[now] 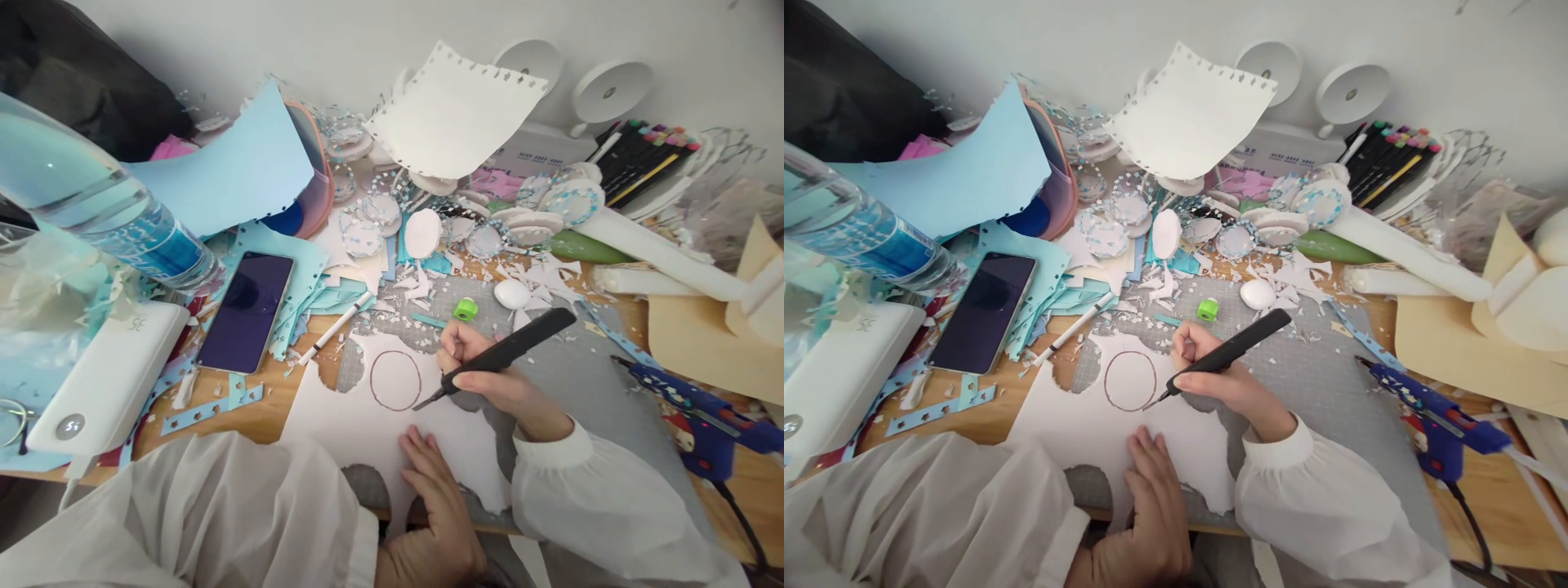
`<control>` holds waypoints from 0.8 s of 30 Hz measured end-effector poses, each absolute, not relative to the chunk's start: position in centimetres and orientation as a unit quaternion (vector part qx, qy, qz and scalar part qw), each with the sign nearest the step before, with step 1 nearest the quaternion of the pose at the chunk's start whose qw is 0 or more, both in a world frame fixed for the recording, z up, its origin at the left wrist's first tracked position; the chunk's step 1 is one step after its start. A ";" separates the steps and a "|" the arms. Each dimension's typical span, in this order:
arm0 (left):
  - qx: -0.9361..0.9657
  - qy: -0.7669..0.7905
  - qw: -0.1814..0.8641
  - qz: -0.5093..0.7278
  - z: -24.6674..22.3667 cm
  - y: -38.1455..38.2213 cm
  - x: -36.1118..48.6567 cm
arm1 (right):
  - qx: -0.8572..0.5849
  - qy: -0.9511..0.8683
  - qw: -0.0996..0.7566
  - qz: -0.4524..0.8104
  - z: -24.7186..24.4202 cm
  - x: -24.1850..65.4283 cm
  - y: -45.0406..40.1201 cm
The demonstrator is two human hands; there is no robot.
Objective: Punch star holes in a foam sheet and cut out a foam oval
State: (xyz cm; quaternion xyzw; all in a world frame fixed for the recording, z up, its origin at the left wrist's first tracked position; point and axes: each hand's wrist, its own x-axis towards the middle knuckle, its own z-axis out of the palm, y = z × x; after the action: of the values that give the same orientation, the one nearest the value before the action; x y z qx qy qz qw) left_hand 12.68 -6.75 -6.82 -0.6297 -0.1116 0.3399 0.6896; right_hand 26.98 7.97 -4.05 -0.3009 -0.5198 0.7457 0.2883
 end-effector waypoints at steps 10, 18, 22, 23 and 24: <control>-0.620 -0.055 0.699 0.352 -6.0 -6.5 12.1 | -0.303 -0.539 0.272 0.737 -3.9 26.8 8.0; -0.715 -0.166 0.626 0.263 -5.3 -6.2 12.1 | -0.340 -0.608 0.241 0.676 -2.8 26.6 7.6; -0.723 -0.168 0.624 0.245 -5.4 -6.3 12.2 | -0.350 -0.608 0.218 0.679 -2.8 26.7 7.9; -0.712 -0.158 0.634 0.257 -5.6 -6.3 12.3 | -0.353 -0.603 0.213 0.683 -2.8 26.7 7.9; -0.699 -0.145 0.644 0.277 -5.9 -6.4 12.3 | -0.358 -0.597 0.211 0.686 -2.8 26.8 7.9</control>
State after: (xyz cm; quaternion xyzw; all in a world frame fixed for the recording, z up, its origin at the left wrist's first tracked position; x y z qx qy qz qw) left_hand 12.33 -6.40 -5.86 -0.6986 -0.1448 0.2766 0.6438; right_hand 26.77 7.93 -2.84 -0.3579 -0.5972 0.6862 0.2107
